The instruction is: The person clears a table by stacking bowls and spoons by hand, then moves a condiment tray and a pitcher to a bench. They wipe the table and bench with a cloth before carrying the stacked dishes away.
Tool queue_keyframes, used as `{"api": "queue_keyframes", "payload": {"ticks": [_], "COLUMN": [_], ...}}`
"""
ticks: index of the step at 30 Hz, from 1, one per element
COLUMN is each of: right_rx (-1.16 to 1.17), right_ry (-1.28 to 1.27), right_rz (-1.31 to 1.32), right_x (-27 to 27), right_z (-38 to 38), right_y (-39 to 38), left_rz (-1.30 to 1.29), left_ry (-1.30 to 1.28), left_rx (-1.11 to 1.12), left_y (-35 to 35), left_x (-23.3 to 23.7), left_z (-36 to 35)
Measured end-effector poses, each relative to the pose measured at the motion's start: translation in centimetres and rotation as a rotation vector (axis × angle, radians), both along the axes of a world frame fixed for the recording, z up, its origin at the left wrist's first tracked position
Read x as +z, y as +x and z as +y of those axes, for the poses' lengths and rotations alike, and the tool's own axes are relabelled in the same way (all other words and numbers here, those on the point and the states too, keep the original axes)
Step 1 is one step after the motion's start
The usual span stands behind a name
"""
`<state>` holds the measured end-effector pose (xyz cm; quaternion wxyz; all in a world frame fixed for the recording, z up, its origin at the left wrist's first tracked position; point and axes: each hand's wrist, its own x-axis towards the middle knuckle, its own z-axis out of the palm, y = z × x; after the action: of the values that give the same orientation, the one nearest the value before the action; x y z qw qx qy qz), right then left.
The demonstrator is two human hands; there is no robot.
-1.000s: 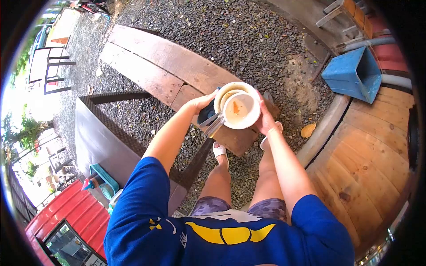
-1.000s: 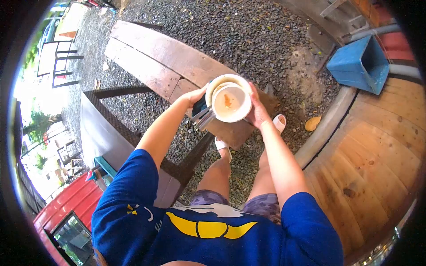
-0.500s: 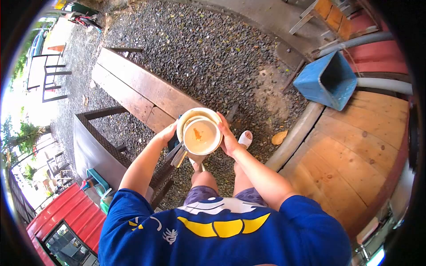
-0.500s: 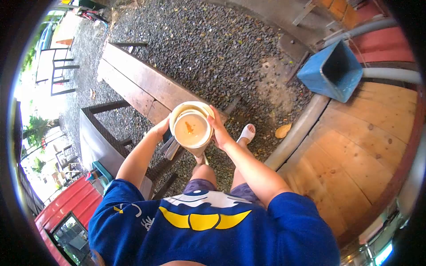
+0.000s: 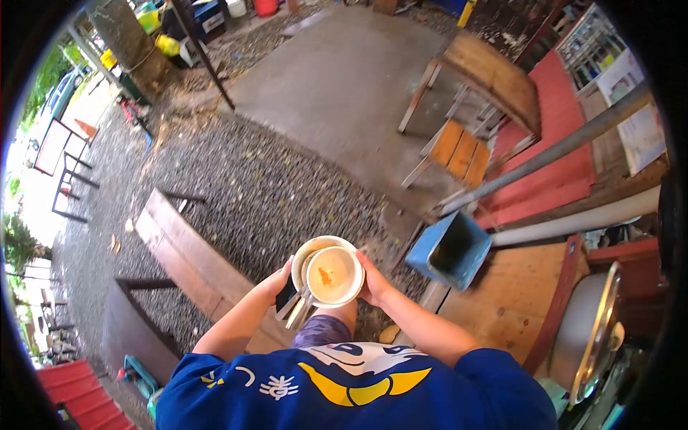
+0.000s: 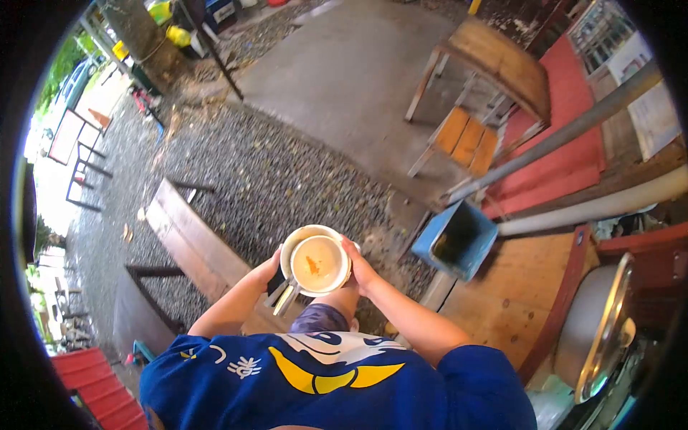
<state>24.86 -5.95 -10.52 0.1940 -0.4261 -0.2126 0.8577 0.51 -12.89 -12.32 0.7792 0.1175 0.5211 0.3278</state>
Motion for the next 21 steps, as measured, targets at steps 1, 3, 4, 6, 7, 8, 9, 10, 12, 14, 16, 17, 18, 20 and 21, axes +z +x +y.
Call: {"api": "queue_keyframes", "payload": {"ticks": [1,3,4,6,7,8,9,10,12,14,16,17,18,20,21], "right_rx": [0.0,0.019,0.023,0.003,-0.061,-0.059,-0.065,-0.078,-0.102,-0.099,-0.168,-0.19,-0.225,-0.186,-0.164], "right_ry": [-0.004,-0.03,-0.05,0.009,0.068,0.076,0.07,0.061,0.038,-0.007,-0.047,-0.051,0.011,-0.153,-0.177], "right_rz": [0.011,0.048,0.044,0.133,0.047,0.042,0.034,0.035,0.123,0.156,0.178,0.197,0.13,0.245,0.258], "right_x": [1.2,3.1,4.2,5.6,5.6,6.6,7.8,8.9,9.8,11.0,10.0,9.5,10.7,9.7,9.7], "right_z": [3.1,9.5,12.8,19.5,23.0,26.9,29.6,32.8,40.1,47.6,55.0,58.8,62.4,70.6,74.7], "right_y": [0.1,-0.7,-1.1,-2.3,-3.1,-3.7,-4.0,-4.7,-6.0,-7.0,-8.4,-9.1,-9.9,-10.8,-11.1], "left_rz": [0.022,0.082,-0.011,-0.079,0.062,0.074,-0.016,-0.098,-0.072,-0.12,-0.126,-0.071,-0.006,-0.052,-0.032], "left_ry": [0.046,0.017,0.034,0.198,0.374,0.327,0.304,0.278,0.168,0.163,0.139,0.117,0.196,0.158,0.124], "left_rx": [-0.019,-0.073,-0.021,-0.053,-0.07,-0.064,-0.058,-0.06,-0.1,-0.13,-0.151,-0.14,-0.139,-0.207,-0.25], "left_y": [-0.2,-1.0,-1.3,-2.9,-3.2,-3.9,-4.4,-5.5,-6.7,-8.6,-9.2,-10.0,-10.5,-12.1,-13.6], "left_x": [0.5,3.0,3.2,1.4,2.4,2.3,0.8,0.0,3.9,2.8,6.6,5.4,6.3,8.0,6.1], "left_z": [3.3,10.0,13.6,21.1,24.8,28.7,31.8,35.7,43.1,51.2,59.2,63.8,67.7,75.6,79.9]}}
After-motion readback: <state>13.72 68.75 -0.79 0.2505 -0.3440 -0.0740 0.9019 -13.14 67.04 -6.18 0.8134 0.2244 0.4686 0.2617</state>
